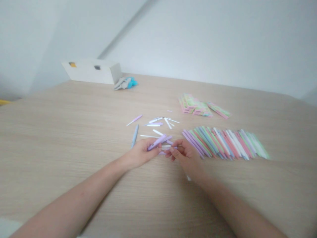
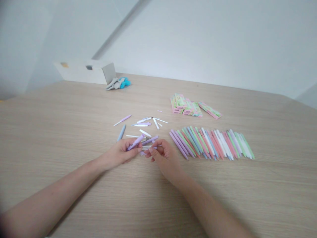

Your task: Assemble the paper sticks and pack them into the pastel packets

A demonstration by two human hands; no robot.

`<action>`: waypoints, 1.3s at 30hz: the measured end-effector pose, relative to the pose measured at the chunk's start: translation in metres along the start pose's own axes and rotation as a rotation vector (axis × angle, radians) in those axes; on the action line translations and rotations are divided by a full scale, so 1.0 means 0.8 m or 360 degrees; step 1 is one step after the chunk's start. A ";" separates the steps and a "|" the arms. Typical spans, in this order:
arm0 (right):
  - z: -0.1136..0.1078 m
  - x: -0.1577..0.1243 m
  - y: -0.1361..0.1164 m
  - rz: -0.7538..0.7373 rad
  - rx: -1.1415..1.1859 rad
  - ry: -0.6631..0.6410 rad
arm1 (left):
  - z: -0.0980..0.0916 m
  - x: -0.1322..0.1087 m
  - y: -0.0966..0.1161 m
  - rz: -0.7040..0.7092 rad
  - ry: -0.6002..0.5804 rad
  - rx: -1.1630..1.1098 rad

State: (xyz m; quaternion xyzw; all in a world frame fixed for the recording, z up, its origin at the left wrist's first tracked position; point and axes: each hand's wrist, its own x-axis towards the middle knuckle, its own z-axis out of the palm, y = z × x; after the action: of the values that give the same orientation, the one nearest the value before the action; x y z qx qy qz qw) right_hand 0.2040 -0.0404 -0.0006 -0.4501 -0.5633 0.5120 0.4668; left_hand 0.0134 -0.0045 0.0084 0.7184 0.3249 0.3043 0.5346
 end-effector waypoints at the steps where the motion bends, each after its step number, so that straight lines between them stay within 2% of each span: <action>1: 0.000 0.000 0.000 0.0000 0.0002 -0.0004 | 0.000 0.000 0.000 0.0011 -0.0004 -0.0004; 9: 0.004 -0.003 -0.005 0.0031 -0.0177 -0.0009 | 0.006 0.002 -0.001 0.0045 -0.0076 -0.0049; 13: 0.004 -0.003 -0.007 -0.0033 -0.0204 -0.0107 | 0.005 0.002 -0.001 0.0060 -0.0127 -0.0100; 17: 0.002 -0.002 -0.006 -0.0063 -0.0200 -0.0201 | 0.003 0.002 -0.002 0.0060 -0.0062 -0.0030; 21: 0.003 -0.003 -0.006 -0.0052 -0.0252 -0.0222 | 0.004 0.002 -0.003 0.0101 -0.0117 -0.0101; 29: 0.004 -0.003 -0.008 0.0071 -0.0225 -0.0121 | 0.006 0.003 -0.005 0.0096 -0.0131 -0.0033; 32: -0.001 -0.001 -0.008 0.0029 -0.0086 0.0027 | 0.002 0.002 -0.006 0.0095 -0.0138 0.0020; 35: -0.008 0.001 -0.009 -0.0073 0.0058 0.0177 | -0.002 -0.001 -0.005 0.0042 -0.0066 0.0209; 39: -0.012 0.002 -0.011 -0.0125 0.0101 0.0223 | -0.006 -0.003 0.001 -0.0071 -0.0061 0.0329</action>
State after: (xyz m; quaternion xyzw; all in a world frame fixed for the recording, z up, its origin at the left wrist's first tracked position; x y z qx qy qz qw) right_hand 0.2127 -0.0383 0.0083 -0.4474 -0.5300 0.4781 0.5389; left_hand 0.0082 -0.0042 0.0104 0.7680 0.3603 0.2432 0.4703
